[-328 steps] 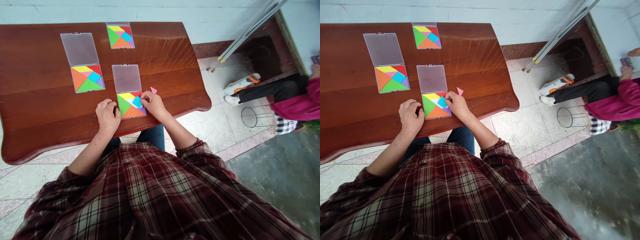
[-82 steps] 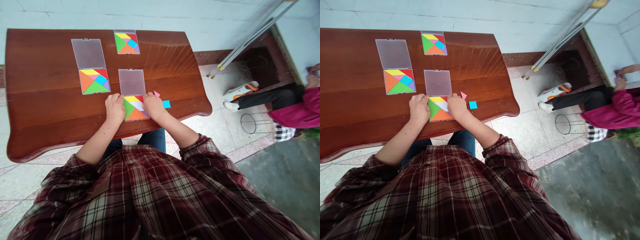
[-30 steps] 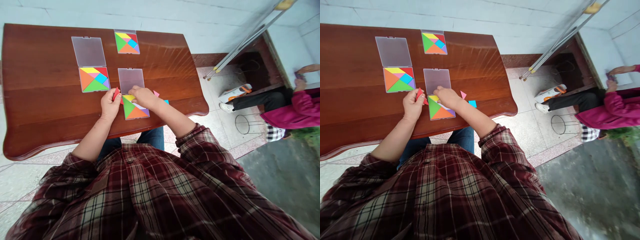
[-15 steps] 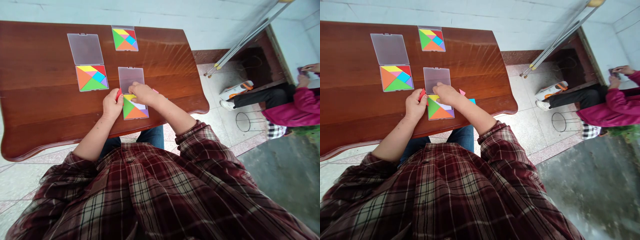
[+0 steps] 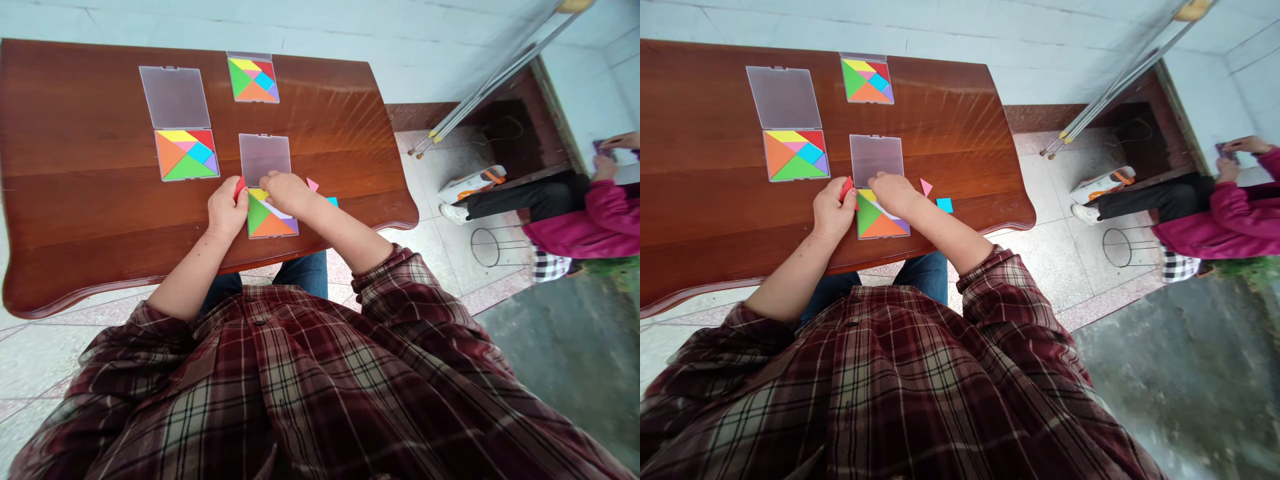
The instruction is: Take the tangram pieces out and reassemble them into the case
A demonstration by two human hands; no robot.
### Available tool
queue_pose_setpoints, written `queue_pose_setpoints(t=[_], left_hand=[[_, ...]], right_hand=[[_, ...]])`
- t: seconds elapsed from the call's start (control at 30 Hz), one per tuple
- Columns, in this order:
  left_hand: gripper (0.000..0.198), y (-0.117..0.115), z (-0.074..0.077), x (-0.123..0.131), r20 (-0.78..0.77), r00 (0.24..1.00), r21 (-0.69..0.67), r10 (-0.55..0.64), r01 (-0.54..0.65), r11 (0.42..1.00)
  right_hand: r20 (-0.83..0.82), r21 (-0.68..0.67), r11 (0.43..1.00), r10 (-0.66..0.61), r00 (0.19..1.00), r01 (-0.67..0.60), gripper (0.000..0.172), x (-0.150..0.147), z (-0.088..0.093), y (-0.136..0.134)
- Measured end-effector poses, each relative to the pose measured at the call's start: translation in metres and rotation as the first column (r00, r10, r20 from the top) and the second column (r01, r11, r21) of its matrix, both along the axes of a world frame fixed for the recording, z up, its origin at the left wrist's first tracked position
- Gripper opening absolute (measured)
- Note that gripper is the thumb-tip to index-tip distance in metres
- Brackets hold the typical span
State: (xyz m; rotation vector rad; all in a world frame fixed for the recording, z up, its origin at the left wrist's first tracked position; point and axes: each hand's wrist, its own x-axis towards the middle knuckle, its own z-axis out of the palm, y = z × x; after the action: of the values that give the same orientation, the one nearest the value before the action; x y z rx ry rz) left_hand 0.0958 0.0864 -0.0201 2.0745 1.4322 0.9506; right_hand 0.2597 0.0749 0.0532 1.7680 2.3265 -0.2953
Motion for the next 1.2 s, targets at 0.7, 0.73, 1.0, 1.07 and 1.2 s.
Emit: queue_pose_setpoints(t=[0.7, 0.73, 1.0, 1.07, 1.2], left_hand=[[0.033, 0.0, 0.001, 0.001, -0.038, 0.999, 0.036, 0.011, -0.01, 0.999], [0.033, 0.0, 0.0, 0.001, -0.029, 1.0, 0.038, 0.009, -0.008, 0.999], [0.039, 0.002, -0.003, 0.0, -0.003, 0.999, -0.018, -0.035, 0.035, 0.999], [0.04, 0.003, -0.004, 0.0, 0.008, 0.999, -0.02, -0.039, 0.039, 0.999], [0.044, 0.004, -0.008, 0.001, 0.018, 0.999, -0.007, -0.042, 0.042, 0.999]], right_hand=[[-0.253, -0.217, 0.928, -0.353, 0.901, 0.303, 0.024, 0.01, -0.008, -0.005], [-0.229, -0.208, 0.935, -0.332, 0.915, 0.288, 0.026, 0.008, -0.006, -0.005], [-0.093, -0.111, 0.983, -0.157, 0.983, 0.146, 0.033, 0.001, 0.001, -0.004], [-0.042, -0.133, 0.971, -0.204, 0.978, 0.197, 0.032, 0.004, 0.001, -0.006], [-0.023, -0.118, 0.968, -0.225, 0.974, 0.221, 0.031, 0.016, -0.007, -0.011]])
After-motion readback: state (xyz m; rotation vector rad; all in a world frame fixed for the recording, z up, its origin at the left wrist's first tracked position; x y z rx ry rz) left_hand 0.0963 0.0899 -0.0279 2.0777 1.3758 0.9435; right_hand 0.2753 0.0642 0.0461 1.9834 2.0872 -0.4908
